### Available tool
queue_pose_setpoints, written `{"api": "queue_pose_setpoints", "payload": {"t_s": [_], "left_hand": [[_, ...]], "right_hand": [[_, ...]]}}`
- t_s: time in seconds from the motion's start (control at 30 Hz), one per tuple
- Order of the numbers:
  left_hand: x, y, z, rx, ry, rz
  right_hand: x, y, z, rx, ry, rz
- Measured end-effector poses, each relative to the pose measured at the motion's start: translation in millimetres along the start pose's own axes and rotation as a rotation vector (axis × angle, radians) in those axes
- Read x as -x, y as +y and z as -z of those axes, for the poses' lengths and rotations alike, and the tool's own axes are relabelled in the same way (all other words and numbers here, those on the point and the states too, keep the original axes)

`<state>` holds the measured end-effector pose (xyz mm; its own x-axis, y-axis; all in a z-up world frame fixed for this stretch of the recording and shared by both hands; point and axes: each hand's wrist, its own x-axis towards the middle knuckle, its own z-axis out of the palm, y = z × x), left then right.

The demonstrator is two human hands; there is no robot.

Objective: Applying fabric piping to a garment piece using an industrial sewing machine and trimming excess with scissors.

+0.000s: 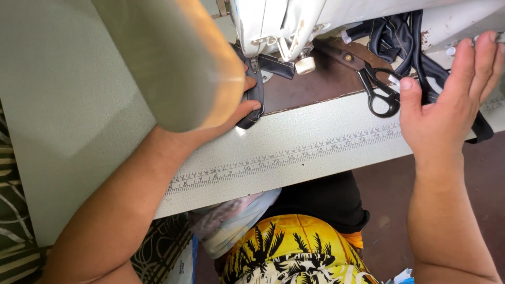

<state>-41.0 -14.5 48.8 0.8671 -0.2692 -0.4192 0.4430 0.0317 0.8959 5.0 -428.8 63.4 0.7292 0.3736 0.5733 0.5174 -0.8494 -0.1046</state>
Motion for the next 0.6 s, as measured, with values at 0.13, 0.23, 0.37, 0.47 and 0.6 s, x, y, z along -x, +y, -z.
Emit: {"api": "queue_pose_setpoints", "payload": {"t_s": [0.13,0.23,0.37,0.47,0.6], "left_hand": [[5,19,0,-1.381,0.255,-0.766],[0,16,1,-1.399,0.293,-0.874],[-5,6,3,-1.364,0.282,-0.768],[-5,0,1,-1.375,0.295,-0.767],[0,18,-6,-1.376,0.316,-0.61]], "right_hand": [[1,-3,1,-0.007,-0.036,-0.076],[-2,-7,4,-0.019,-0.035,-0.074],[-9,-23,9,-0.052,0.013,-0.022],[7,2,-4,0.001,-0.028,-0.137],[-6,17,8,-0.037,0.005,-0.054]]}}
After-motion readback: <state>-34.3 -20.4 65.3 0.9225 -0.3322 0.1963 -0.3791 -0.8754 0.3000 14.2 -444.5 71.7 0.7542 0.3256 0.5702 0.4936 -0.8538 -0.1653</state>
